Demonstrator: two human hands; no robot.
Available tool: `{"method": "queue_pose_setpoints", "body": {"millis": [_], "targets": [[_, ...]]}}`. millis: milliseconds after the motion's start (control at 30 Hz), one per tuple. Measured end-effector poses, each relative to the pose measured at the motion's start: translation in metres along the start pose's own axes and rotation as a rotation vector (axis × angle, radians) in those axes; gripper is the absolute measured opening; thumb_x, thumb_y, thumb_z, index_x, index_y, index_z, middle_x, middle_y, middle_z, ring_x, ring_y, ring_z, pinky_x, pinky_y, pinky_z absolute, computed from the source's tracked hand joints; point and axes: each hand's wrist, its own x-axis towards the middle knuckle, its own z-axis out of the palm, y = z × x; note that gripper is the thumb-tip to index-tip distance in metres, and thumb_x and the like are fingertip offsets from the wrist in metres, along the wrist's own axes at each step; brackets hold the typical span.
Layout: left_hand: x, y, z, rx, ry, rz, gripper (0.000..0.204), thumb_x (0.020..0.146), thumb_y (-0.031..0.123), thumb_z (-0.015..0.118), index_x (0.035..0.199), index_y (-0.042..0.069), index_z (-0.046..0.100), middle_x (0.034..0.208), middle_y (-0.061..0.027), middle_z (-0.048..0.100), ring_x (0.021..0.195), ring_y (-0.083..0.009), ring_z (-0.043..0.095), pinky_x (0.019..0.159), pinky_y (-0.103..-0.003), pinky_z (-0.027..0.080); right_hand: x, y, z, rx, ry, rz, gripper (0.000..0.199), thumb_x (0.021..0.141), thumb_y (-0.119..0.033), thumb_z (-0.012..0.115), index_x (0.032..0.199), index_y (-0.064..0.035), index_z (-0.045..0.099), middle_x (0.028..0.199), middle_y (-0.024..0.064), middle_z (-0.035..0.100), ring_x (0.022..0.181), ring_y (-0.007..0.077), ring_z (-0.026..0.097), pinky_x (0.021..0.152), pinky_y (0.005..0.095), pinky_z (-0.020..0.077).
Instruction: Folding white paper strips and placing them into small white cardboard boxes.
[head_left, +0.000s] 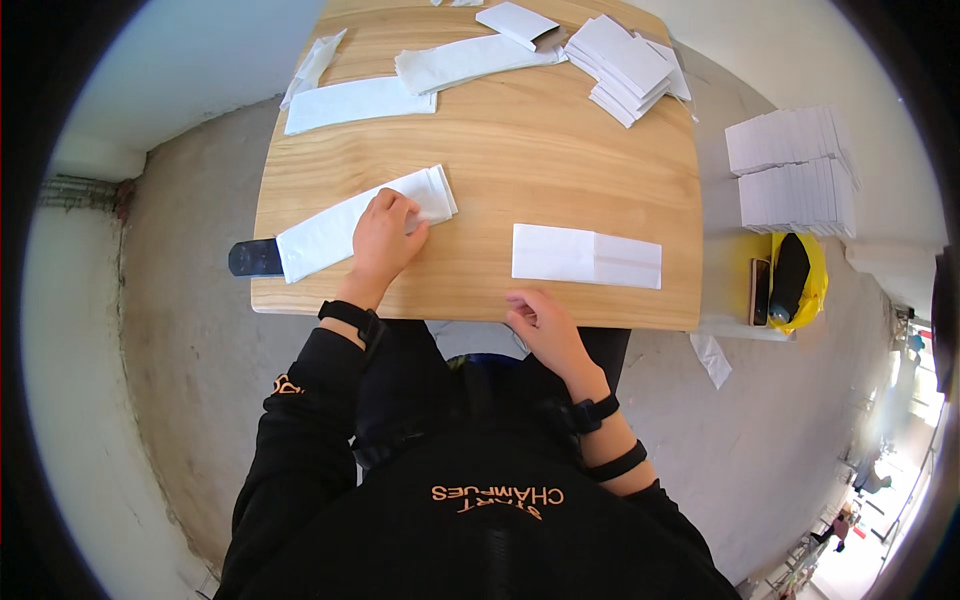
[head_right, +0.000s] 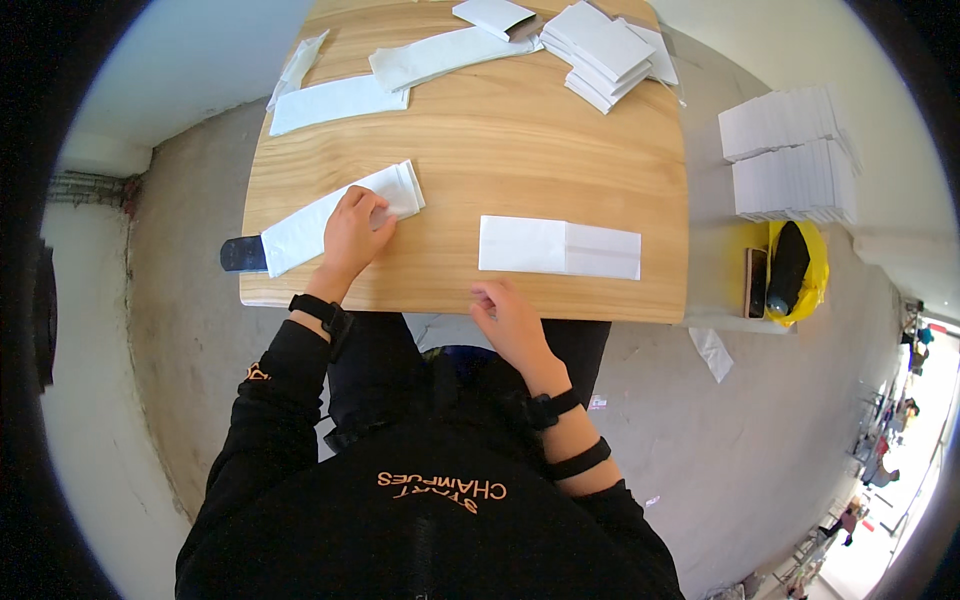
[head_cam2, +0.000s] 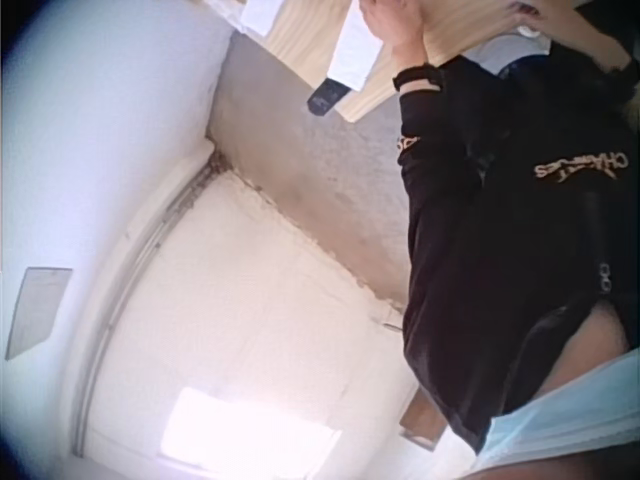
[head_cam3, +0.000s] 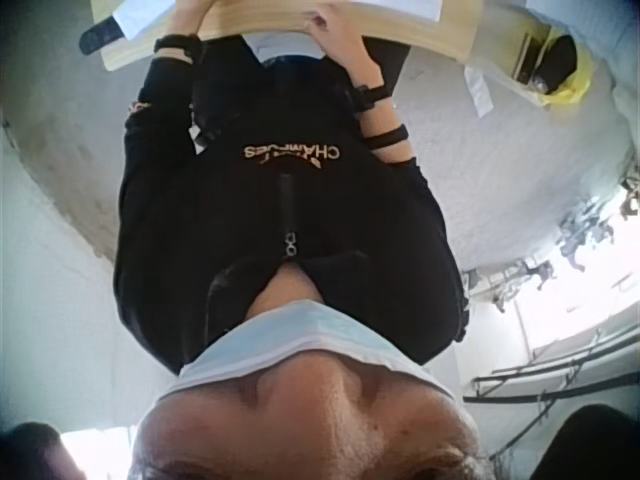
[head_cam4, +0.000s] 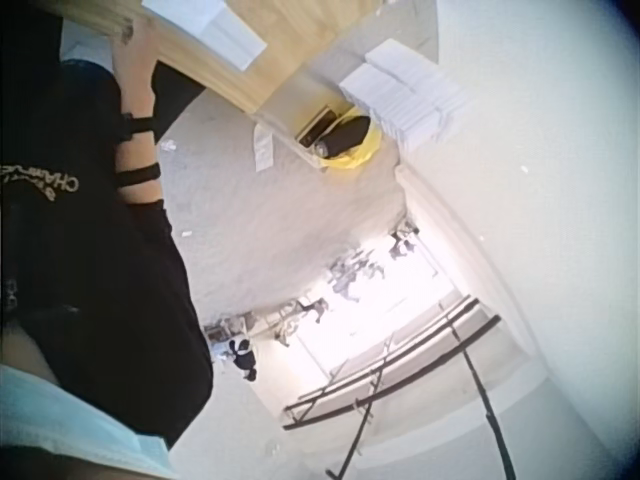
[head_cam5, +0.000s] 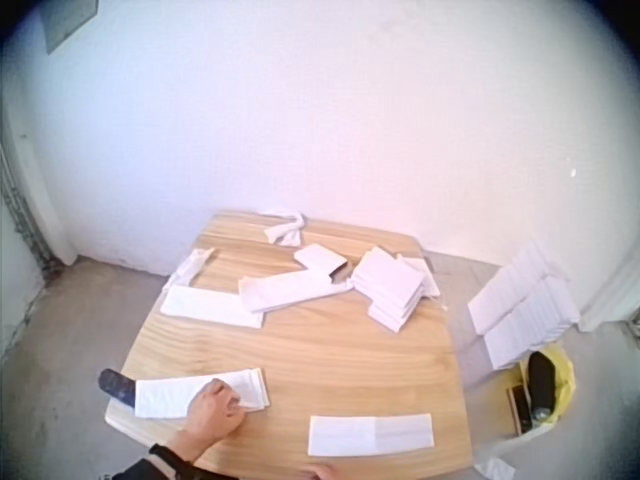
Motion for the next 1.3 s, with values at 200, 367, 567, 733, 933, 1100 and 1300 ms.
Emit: {"method": "queue_pose_setpoints", "body": {"millis": [200,367,567,733,933,1100,1300], "targets": [[0.005,0.004,-0.003,0.063,-0.058,0.05,0.012,0.072,0.012,0.068,0.08,0.007,0.061,0.088,-0.0076,0.057,0.086,-0.0286,0.058,0.072,-0.04,0.048,-0.003,-0.002,-0.009,-0.01,0.02,0.025,0.021,0.085,-0.009,0.062,0.105,-0.0004,0.059,0.093,0.0132,0.058,0.085,0.024,0.062,0.074,0.0329,0.0508],[0.006,0.001,0.003,0.179,-0.04,0.104,0.01,0.071,0.011,0.067,0.077,0.008,0.06,0.084,-0.0059,0.056,0.082,-0.0265,0.059,0.068,-0.039,0.049,-0.004,-0.002,-0.007,-0.012,0.021,0.0,0.021,0.085,-0.008,0.063,0.104,0.0,0.06,0.093,0.0133,0.058,0.085,0.0238,0.062,0.074,0.0327,0.0507],[0.006,0.005,-0.002,0.18,-0.085,0.055,0.01,0.072,0.011,0.067,0.078,0.007,0.06,0.086,-0.007,0.058,0.079,-0.0286,0.061,0.066,-0.039,0.05,-0.007,0.002,-0.006,-0.034,0.038,-0.012,0.021,0.084,-0.009,0.063,0.104,-0.001,0.06,0.092,0.0128,0.058,0.083,0.0241,0.062,0.074,0.0328,0.0503],[0.007,0.009,-0.004,0.211,-0.07,0.139,0.009,0.073,0.011,0.067,0.079,0.008,0.061,0.086,-0.0066,0.059,0.076,-0.028,0.061,0.065,-0.039,0.05,-0.008,-0.001,-0.005,-0.041,0.026,-0.01,0.022,0.084,-0.009,0.063,0.104,-0.0022,0.061,0.092,0.0123,0.058,0.083,0.0241,0.063,0.074,0.0331,0.05],[0.007,0.002,-0.004,0.132,-0.125,0.036,0.008,0.075,0.012,0.068,0.078,0.007,0.063,0.086,-0.0072,0.06,0.076,-0.0272,0.062,0.066,-0.037,0.05,-0.008,0.0,-0.002,-0.052,0.015,0.011,0.022,0.084,-0.011,0.064,0.104,-0.0024,0.061,0.092,0.0126,0.059,0.084,0.024,0.063,0.073,0.0332,0.05],[0.009,-0.004,-0.008,-0.057,-0.148,-0.13,0.007,0.077,0.014,0.067,0.077,0.007,0.065,0.085,-0.0062,0.063,0.075,-0.0242,0.063,0.065,-0.036,0.05,-0.009,0.001,-0.001,-0.059,0.017,-0.014,0.022,0.084,-0.011,0.064,0.104,-0.0024,0.061,0.092,0.0128,0.059,0.084,0.0244,0.064,0.074,0.0333,0.05],[0.009,-0.008,-0.01,-0.127,-0.104,-0.2,0.01,0.077,0.015,0.067,0.077,0.005,0.065,0.081,-0.008,0.064,0.074,-0.0235,0.064,0.066,-0.035,0.05,-0.006,-0.001,0.002,-0.051,-0.002,-0.023,0.021,0.085,-0.011,0.063,0.104,-0.0025,0.061,0.093,0.0128,0.06,0.084,0.0247,0.064,0.074,0.033,0.0505]]}}
